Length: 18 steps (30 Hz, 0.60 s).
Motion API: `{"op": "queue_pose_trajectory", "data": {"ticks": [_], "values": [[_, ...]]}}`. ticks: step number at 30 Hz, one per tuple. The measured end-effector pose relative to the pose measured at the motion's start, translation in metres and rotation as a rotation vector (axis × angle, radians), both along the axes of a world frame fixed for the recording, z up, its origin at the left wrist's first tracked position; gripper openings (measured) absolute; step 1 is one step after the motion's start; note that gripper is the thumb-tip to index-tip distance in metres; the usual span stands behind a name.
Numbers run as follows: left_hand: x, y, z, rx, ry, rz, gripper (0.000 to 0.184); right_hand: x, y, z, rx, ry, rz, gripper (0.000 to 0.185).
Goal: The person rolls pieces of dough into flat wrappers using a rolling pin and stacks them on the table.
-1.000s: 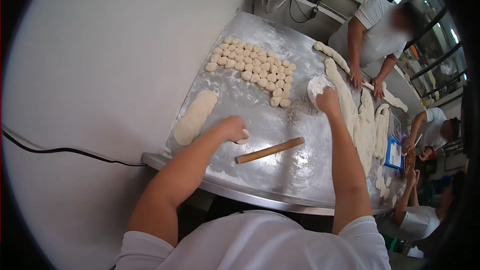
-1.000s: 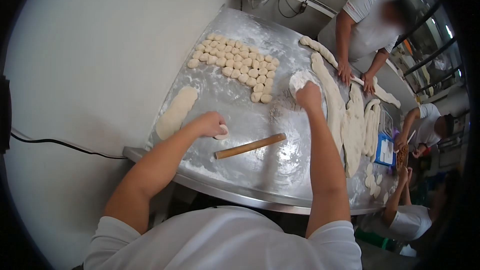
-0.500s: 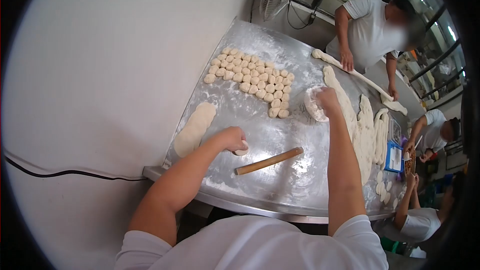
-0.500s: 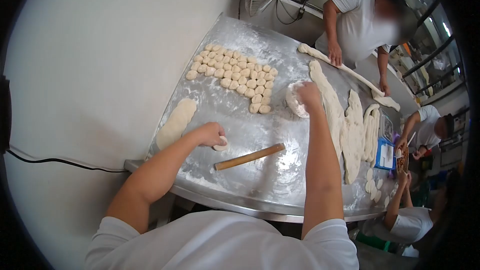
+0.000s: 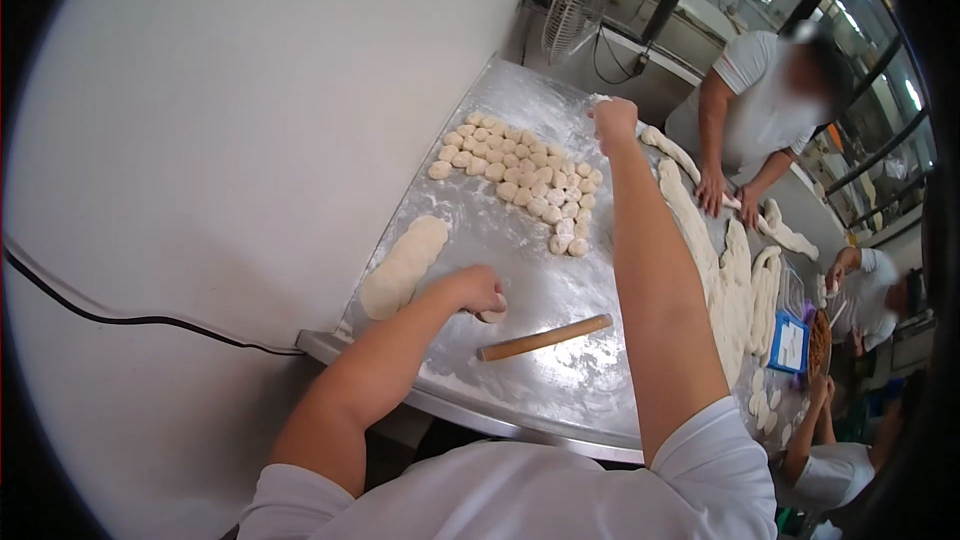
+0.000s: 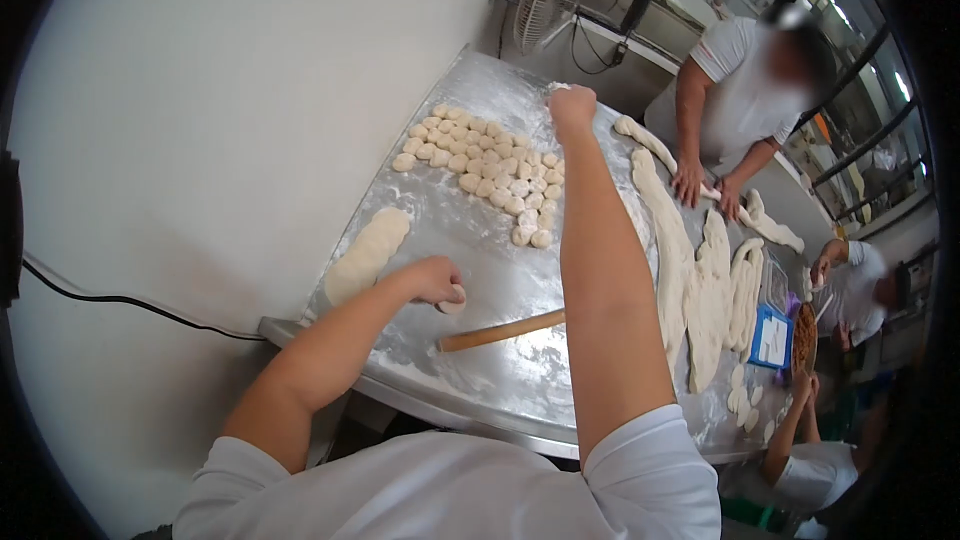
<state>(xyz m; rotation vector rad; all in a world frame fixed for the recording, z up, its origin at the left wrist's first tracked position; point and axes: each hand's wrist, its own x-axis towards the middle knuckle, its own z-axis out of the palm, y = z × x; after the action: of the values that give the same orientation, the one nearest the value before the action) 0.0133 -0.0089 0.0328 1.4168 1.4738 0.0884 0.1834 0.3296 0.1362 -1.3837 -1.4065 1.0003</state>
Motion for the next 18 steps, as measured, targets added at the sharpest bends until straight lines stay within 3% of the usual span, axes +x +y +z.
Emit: {"op": "queue_pose_trajectory", "data": {"ticks": [2,8,12,15,16,18], "values": [[0.0,0.002,0.006,-0.012,0.022,-0.038,0.032,-0.01,0.006,0.003,-0.165,0.16,-0.008,0.023],[0.0,0.01,-0.022,-0.027,-0.009,-0.037,0.032,-0.064,-0.044,0.022,-0.272,0.4,0.23,0.017],[-0.015,0.014,-0.005,0.091,0.074,-0.021,0.029,-0.069,-0.102,0.015,-0.257,0.161,0.315,0.008],[-0.03,0.028,0.009,0.176,0.252,-0.187,0.024,-0.05,-0.159,0.016,-0.25,-0.18,0.413,0.005],[-0.037,0.034,0.0,0.225,0.299,-0.144,0.025,-0.042,-0.158,-0.029,-0.4,0.125,0.604,0.004],[-0.05,0.041,-0.034,0.31,0.387,-0.062,0.026,-0.027,-0.186,-0.044,-0.373,-0.058,0.599,0.006]]}}
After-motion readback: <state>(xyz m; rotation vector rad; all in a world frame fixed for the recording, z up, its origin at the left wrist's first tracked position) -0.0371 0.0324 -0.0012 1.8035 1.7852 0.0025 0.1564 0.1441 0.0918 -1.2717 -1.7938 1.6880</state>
